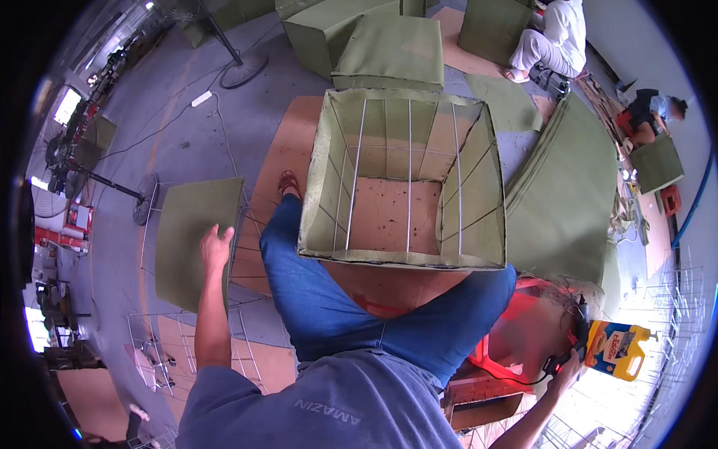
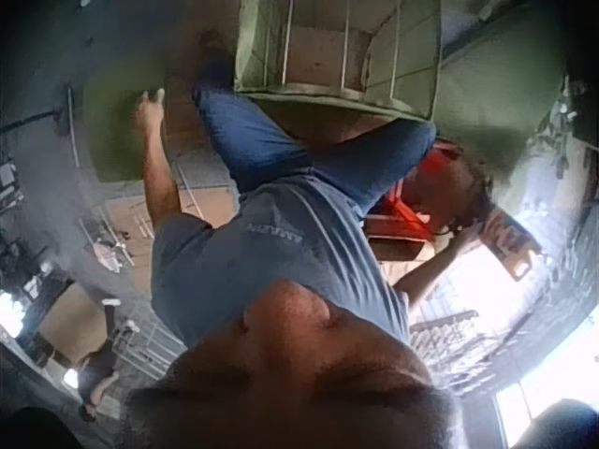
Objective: Using a pneumatic stapler to secure fabric covers onto wire frames to assemble mesh storage bins.
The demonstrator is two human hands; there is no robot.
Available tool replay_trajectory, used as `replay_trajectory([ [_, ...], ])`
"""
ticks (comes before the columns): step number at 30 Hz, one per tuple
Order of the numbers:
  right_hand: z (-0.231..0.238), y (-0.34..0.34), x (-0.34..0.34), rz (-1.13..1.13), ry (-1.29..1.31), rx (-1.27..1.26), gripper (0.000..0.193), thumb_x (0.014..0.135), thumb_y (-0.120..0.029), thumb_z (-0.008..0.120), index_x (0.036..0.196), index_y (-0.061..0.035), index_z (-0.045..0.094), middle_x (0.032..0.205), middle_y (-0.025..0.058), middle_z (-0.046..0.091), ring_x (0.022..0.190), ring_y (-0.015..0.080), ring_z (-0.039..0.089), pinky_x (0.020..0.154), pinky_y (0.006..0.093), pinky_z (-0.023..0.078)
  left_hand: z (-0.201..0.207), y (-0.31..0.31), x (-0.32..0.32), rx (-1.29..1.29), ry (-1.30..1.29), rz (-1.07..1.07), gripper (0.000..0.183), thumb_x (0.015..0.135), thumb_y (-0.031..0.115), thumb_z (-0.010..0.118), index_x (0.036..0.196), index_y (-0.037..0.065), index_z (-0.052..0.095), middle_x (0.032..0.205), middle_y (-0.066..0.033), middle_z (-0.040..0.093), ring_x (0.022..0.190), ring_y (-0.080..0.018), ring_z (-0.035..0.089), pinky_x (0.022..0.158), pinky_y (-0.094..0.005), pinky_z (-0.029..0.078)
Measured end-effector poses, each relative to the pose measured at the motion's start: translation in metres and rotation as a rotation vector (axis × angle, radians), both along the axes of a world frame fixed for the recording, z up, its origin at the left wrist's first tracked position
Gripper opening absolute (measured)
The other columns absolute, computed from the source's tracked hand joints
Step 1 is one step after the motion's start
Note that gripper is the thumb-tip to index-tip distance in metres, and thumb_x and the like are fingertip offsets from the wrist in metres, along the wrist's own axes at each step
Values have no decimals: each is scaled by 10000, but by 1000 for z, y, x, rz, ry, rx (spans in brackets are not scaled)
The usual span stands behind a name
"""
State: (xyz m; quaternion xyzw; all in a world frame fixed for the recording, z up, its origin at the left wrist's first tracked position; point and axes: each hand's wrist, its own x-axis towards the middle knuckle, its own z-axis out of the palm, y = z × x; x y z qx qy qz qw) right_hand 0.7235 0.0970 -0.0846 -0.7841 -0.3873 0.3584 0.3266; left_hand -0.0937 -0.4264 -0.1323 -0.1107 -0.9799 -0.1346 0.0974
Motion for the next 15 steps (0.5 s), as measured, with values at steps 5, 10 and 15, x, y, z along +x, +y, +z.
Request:
replay_trajectory([
  [5,-14,-3,23,180,-780,41,556,1001,-469,605,1064,64,745,1048,233,708,915,325,662,868,474,511,-8,23,12,-160,-124,87,412,961,373,728,1179,24,728,1123,-200,742,1066,-408,697,934,-483,554],
  [10,31,-10,-28,220,-850,139,540,1011,-468,590,1190,23,727,1205,232,677,1139,386,617,1025,489,457,-32,-7,-26,190,-112,78,262,902,261,817,1004,24,771,992,-182,760,927,-340,731,826,-456,550],
  [15,42,-8,-52,307,-873,132,478,1035,-430,573,1270,-35,704,1315,198,632,1254,362,564,1096,467,421,-58,-43,-49,627,-264,87,252,911,246,818,1061,47,782,920,-138,765,832,-212,704,800,-383,540],
])
